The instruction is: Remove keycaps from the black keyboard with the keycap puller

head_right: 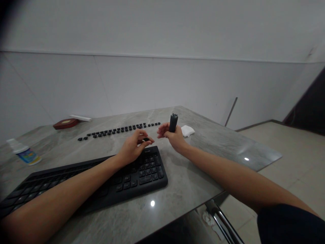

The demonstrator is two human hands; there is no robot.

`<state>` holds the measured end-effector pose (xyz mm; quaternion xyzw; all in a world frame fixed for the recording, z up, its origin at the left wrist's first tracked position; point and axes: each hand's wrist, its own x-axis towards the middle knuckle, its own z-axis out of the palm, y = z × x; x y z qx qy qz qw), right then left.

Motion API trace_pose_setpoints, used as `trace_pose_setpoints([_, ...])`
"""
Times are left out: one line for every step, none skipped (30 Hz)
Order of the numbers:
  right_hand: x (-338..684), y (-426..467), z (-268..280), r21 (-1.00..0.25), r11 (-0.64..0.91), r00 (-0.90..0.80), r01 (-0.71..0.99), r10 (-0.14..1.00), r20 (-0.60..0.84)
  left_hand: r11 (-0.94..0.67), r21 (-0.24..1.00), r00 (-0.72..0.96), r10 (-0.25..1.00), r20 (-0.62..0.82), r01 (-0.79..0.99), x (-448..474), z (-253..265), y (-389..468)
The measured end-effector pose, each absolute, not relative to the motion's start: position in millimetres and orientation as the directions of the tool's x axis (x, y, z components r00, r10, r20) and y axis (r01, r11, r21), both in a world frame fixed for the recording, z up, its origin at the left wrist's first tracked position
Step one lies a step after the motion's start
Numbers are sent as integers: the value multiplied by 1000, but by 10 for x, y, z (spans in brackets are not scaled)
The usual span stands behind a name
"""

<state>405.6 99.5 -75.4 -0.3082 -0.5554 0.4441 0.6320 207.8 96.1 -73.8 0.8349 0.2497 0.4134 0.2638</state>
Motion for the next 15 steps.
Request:
trace_pose_setpoints([4067, 987, -750, -881, 433, -54, -191, 892, 450, -742, 647, 515, 630, 581, 176, 2078, -736, 968])
trace_pose_setpoints([4071, 973, -743, -879, 448, -108, -161, 878, 467, -756, 633, 497, 619, 609, 166, 2078, -732, 974])
trace_pose_setpoints([4069, 953, -735, -876, 464, -164, -127, 862, 480, -777, 605, 479, 603, 638, 172, 2077, -725, 978])
trace_pose_setpoints([4061, 930, -726, -872, 481, -216, -91, 845, 489, -801, 569, 462, 584, 668, 190, 2075, -715, 981])
trace_pose_setpoints([4048, 904, -718, -864, 501, -255, -47, 830, 496, -825, 526, 446, 558, 700, 207, 2072, -704, 983])
trace_pose_setpoints([4031, 878, -711, -851, 525, -278, 7, 819, 502, -848, 482, 434, 528, 730, 220, 2068, -692, 985])
trace_pose_setpoints([4012, 854, -706, -832, 551, -285, 70, 810, 512, -869, 440, 424, 494, 759, 227, 2065, -681, 986])
trace_pose_setpoints([3990, 831, -703, -806, 576, -286, 138, 802, 524, -888, 399, 418, 460, 784, 228, 2061, -673, 986])
trace_pose_setpoints([3968, 812, -702, -777, 597, -285, 201, 794, 537, -905, 361, 418, 424, 803, 225, 2058, -667, 986])
trace_pose_setpoints([3947, 796, -703, -749, 612, -285, 253, 787, 547, -920, 324, 428, 390, 815, 221, 2056, -664, 985])
trace_pose_setpoints([3928, 784, -705, -730, 621, -289, 285, 782, 552, -931, 292, 446, 361, 819, 218, 2055, -666, 983])
trace_pose_setpoints([3912, 776, -707, -721, 624, -295, 300, 780, 552, -939, 268, 466, 340, 817, 215, 2055, -670, 981])
trace_pose_setpoints([3902, 771, -709, -717, 625, -300, 307, 779, 551, -944, 253, 484, 326, 812, 211, 2056, -677, 978])
trace_pose_setpoints([3896, 768, -709, -713, 628, -300, 313, 777, 553, -946, 247, 497, 320, 807, 208, 2057, -686, 976])
trace_pose_setpoints([3894, 765, -707, -704, 634, -299, 321, 773, 560, -944, 257, 498, 327, 803, 207, 2059, -694, 974])
